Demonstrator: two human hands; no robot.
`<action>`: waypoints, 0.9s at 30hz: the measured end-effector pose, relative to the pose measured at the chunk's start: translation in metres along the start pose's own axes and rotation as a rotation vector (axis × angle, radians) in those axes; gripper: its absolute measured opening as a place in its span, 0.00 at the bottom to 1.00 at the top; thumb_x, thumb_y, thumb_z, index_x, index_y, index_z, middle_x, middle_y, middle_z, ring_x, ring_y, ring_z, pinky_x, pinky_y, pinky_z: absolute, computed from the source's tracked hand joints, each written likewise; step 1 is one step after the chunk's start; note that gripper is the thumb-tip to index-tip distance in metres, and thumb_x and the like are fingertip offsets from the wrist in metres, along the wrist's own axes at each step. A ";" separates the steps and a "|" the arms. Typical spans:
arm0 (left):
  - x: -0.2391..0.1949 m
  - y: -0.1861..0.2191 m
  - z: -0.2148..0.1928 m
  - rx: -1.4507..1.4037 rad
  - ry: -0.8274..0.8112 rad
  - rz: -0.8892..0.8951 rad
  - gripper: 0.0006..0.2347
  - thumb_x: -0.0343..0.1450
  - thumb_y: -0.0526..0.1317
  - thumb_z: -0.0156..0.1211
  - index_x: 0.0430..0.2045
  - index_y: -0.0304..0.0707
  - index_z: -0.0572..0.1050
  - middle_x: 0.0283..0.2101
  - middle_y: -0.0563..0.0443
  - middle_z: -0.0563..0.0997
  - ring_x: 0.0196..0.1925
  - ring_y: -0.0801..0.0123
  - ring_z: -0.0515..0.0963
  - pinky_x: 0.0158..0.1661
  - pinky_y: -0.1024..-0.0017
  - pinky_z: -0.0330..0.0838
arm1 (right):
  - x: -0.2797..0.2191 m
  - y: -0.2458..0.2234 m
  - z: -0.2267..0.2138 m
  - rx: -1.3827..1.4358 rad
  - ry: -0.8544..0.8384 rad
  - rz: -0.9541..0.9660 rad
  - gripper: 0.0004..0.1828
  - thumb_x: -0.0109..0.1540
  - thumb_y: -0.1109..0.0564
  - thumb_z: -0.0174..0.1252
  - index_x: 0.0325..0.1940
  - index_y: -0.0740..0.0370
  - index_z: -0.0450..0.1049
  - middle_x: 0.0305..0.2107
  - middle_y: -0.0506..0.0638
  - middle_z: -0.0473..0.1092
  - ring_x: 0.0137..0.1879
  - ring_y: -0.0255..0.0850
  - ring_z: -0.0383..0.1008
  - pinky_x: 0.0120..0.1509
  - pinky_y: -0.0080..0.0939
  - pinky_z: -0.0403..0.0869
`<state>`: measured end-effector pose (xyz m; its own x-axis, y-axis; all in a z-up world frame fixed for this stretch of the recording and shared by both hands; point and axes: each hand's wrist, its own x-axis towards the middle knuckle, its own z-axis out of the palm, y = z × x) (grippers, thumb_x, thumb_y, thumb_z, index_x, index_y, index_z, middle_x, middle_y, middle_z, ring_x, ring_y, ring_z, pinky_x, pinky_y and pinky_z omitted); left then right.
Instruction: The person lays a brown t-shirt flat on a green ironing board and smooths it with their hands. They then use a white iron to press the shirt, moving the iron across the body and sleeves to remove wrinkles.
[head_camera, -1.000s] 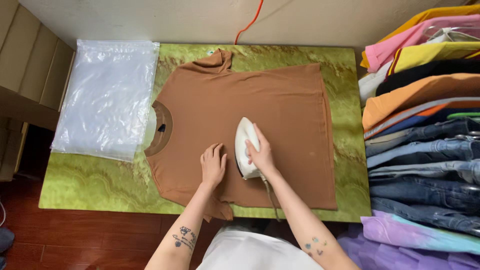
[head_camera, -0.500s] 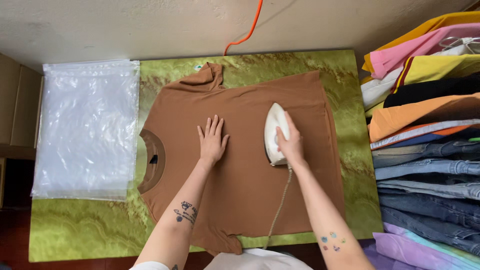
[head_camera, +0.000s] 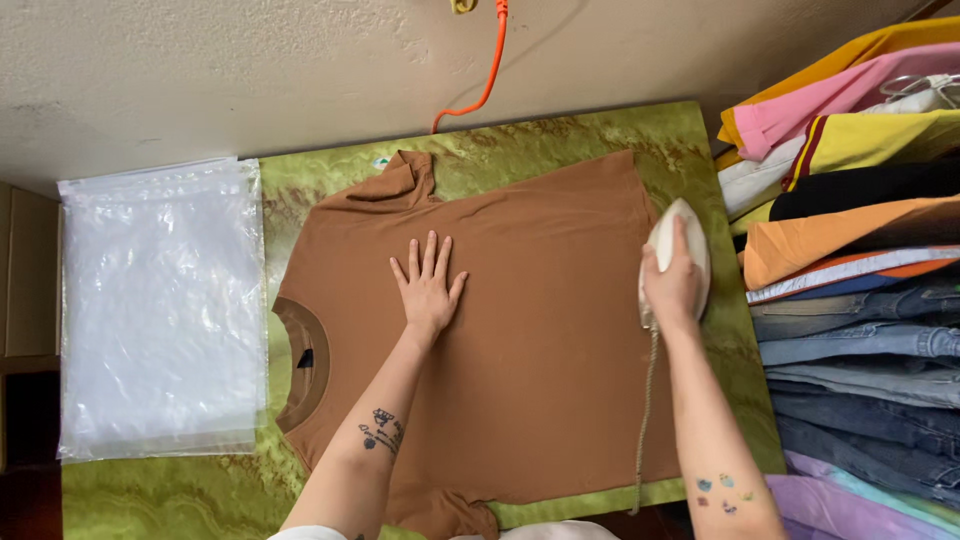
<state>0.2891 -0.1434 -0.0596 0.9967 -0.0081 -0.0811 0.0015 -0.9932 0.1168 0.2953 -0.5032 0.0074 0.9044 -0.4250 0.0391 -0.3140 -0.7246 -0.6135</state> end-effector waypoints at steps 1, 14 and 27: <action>0.007 -0.003 0.004 -0.002 0.003 0.002 0.27 0.71 0.61 0.32 0.66 0.65 0.45 0.71 0.63 0.43 0.72 0.61 0.40 0.65 0.42 0.29 | -0.017 -0.040 -0.013 -0.001 0.004 -0.001 0.33 0.60 0.50 0.56 0.69 0.50 0.57 0.50 0.69 0.67 0.47 0.70 0.69 0.51 0.64 0.67; 0.044 -0.013 0.007 -0.008 0.029 -0.106 0.25 0.71 0.60 0.30 0.65 0.72 0.43 0.72 0.62 0.39 0.72 0.57 0.37 0.65 0.43 0.27 | -0.069 -0.163 0.066 0.411 -0.483 -0.011 0.28 0.59 0.52 0.55 0.64 0.37 0.62 0.36 0.59 0.75 0.21 0.46 0.75 0.17 0.34 0.75; 0.045 -0.014 0.012 0.027 0.034 -0.102 0.25 0.71 0.61 0.30 0.65 0.72 0.42 0.72 0.62 0.38 0.73 0.55 0.36 0.64 0.41 0.27 | 0.044 -0.022 -0.010 0.322 -0.048 -0.037 0.28 0.61 0.62 0.53 0.67 0.54 0.62 0.19 0.63 0.70 0.16 0.46 0.70 0.15 0.35 0.70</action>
<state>0.3331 -0.1310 -0.0773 0.9937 0.0965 -0.0572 0.1010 -0.9914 0.0830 0.3386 -0.5114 0.0302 0.9284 -0.3700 0.0341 -0.1798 -0.5276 -0.8303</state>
